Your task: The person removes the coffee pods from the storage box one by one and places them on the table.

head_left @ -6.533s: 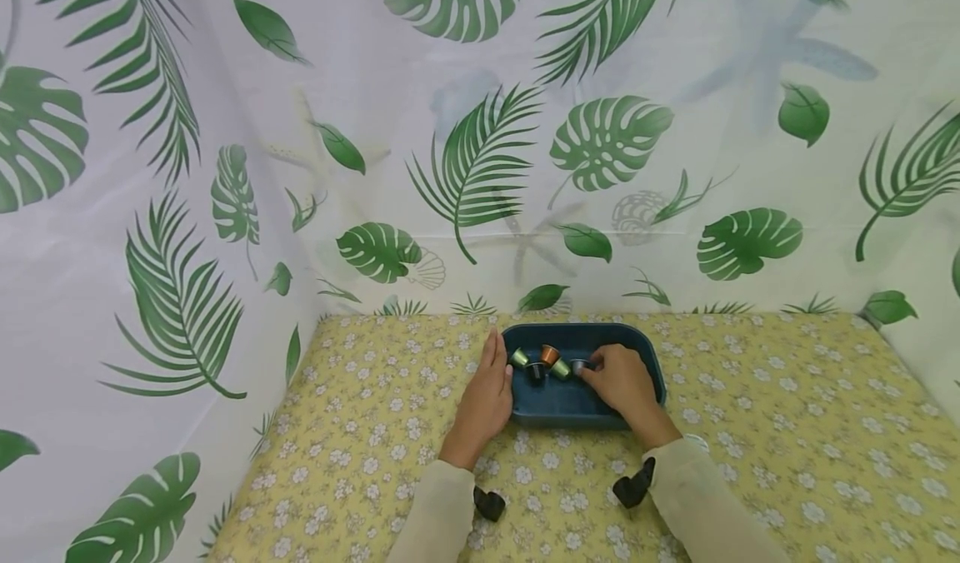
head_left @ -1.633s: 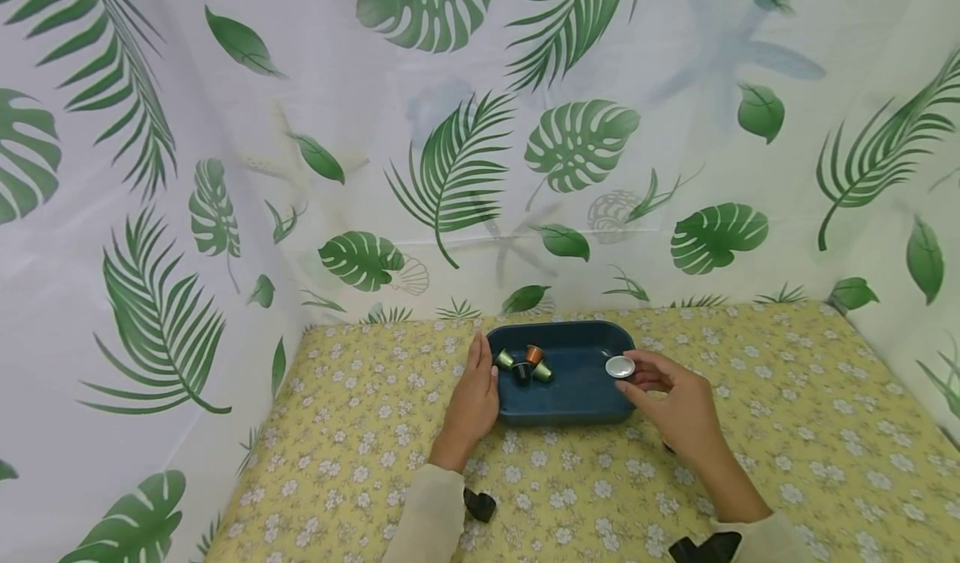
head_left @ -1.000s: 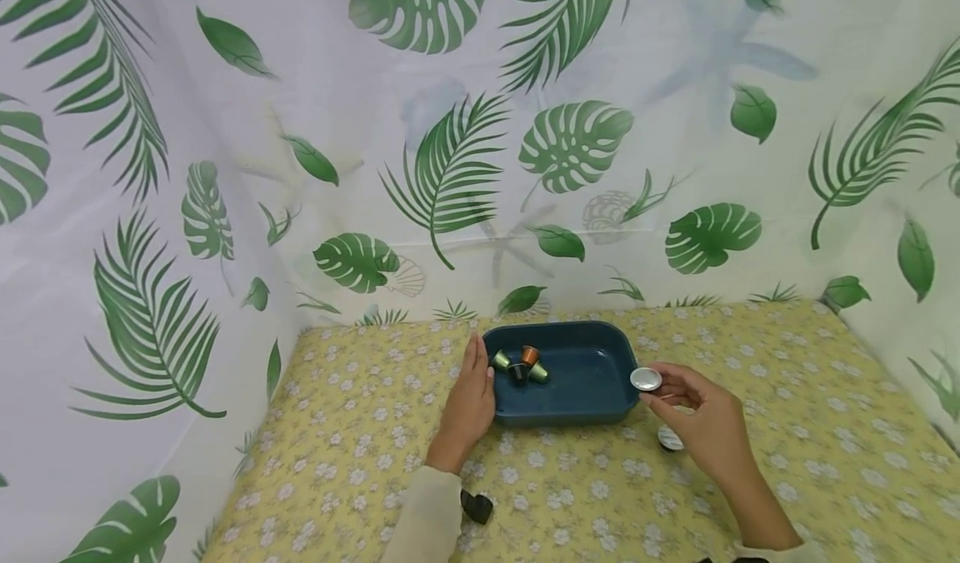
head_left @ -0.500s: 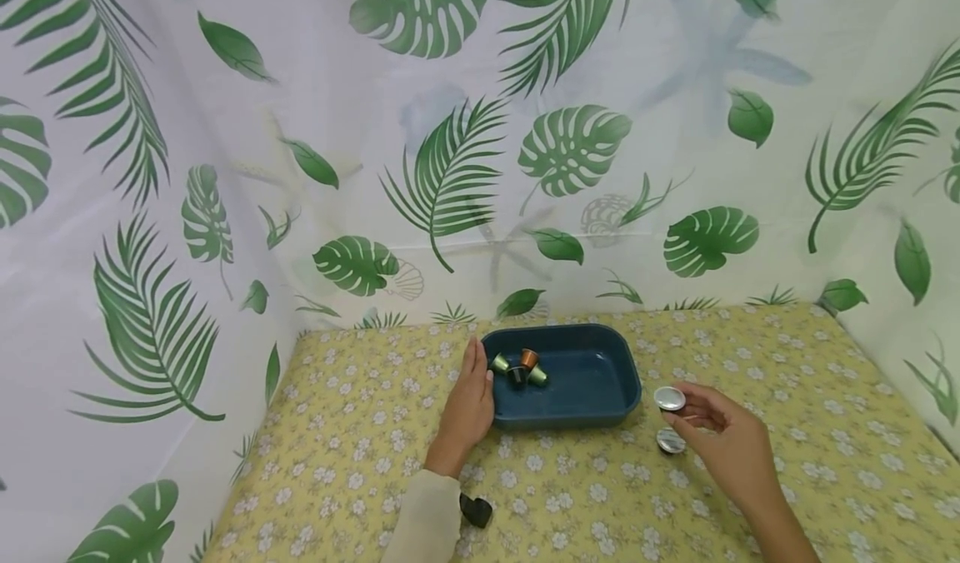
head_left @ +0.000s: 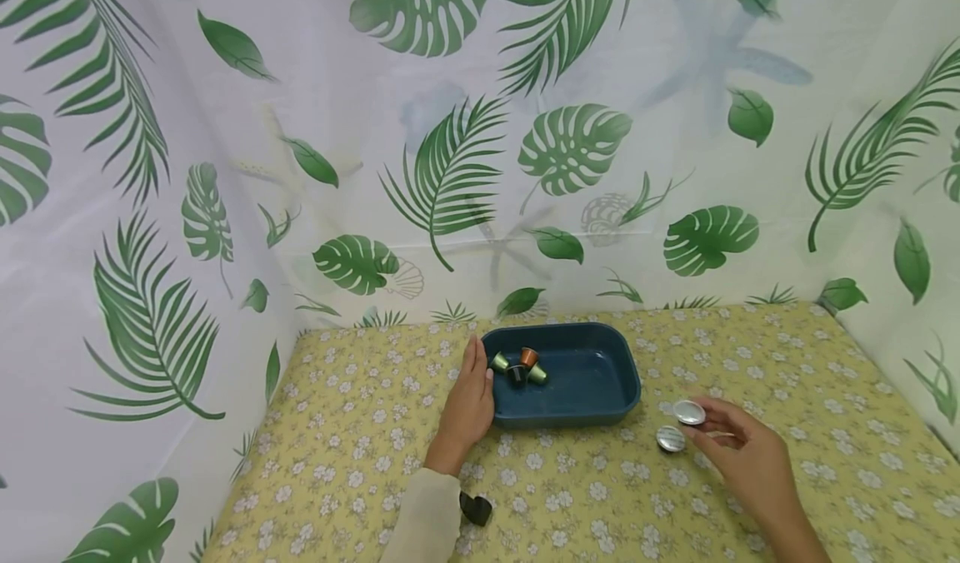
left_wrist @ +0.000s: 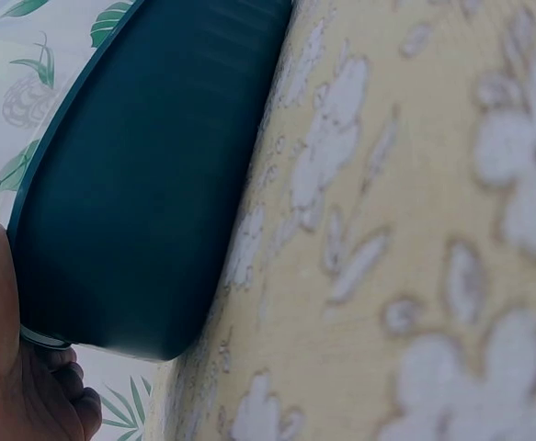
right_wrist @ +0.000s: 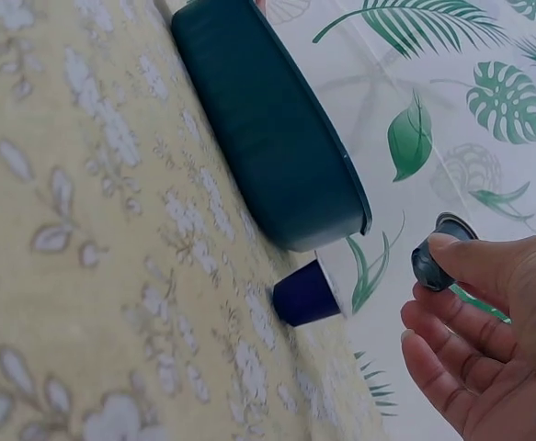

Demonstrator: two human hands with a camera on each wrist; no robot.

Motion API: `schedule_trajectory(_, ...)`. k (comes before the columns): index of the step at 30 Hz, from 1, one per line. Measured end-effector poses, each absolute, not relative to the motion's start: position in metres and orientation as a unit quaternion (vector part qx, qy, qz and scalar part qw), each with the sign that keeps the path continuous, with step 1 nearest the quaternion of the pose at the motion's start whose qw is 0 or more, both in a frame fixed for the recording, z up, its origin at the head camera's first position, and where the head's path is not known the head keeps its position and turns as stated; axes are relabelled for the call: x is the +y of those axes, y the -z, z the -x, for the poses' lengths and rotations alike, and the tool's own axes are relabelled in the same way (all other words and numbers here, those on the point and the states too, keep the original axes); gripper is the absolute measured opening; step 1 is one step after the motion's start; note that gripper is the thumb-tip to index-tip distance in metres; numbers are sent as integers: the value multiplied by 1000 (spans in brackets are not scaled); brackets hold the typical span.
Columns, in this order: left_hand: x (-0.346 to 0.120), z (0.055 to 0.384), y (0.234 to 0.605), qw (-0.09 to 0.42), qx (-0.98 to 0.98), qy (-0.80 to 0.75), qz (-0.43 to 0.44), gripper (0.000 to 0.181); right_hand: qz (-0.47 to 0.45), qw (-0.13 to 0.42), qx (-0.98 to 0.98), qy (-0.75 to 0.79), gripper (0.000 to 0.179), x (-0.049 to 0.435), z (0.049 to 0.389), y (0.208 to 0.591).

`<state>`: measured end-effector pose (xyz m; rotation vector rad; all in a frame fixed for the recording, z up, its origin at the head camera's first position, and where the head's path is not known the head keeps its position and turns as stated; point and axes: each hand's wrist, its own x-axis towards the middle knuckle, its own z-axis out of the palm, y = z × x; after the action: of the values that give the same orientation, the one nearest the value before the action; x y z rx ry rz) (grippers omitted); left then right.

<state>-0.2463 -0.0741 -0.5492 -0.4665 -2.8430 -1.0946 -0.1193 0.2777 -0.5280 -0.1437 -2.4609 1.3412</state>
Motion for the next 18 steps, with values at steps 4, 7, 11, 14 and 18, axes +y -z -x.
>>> schedule_trajectory(4, -75, 246, 548, 30, -922, 355, 154, 57, 47, 175, -869, -460, 44, 284, 118, 536)
schedule_trajectory(7, -75, 247, 548, 28, -923, 352, 152, 57, 52, 167, -875, -451, 44, 289, 120, 541)
schedule_trajectory(11, -74, 248, 548, 25, -924, 350, 150, 58, 60, 158, -885, -435, 44, 294, 122, 547)
schedule_trajectory(14, -74, 247, 548, 21, -924, 351, 148, 58, 68, 149, -890, -427, 44, 296, 121, 550)
schedule_trajectory(18, -74, 246, 548, 21, -924, 352, 146, 57, 73, 135, -892, -425, 46, 299, 120, 553)
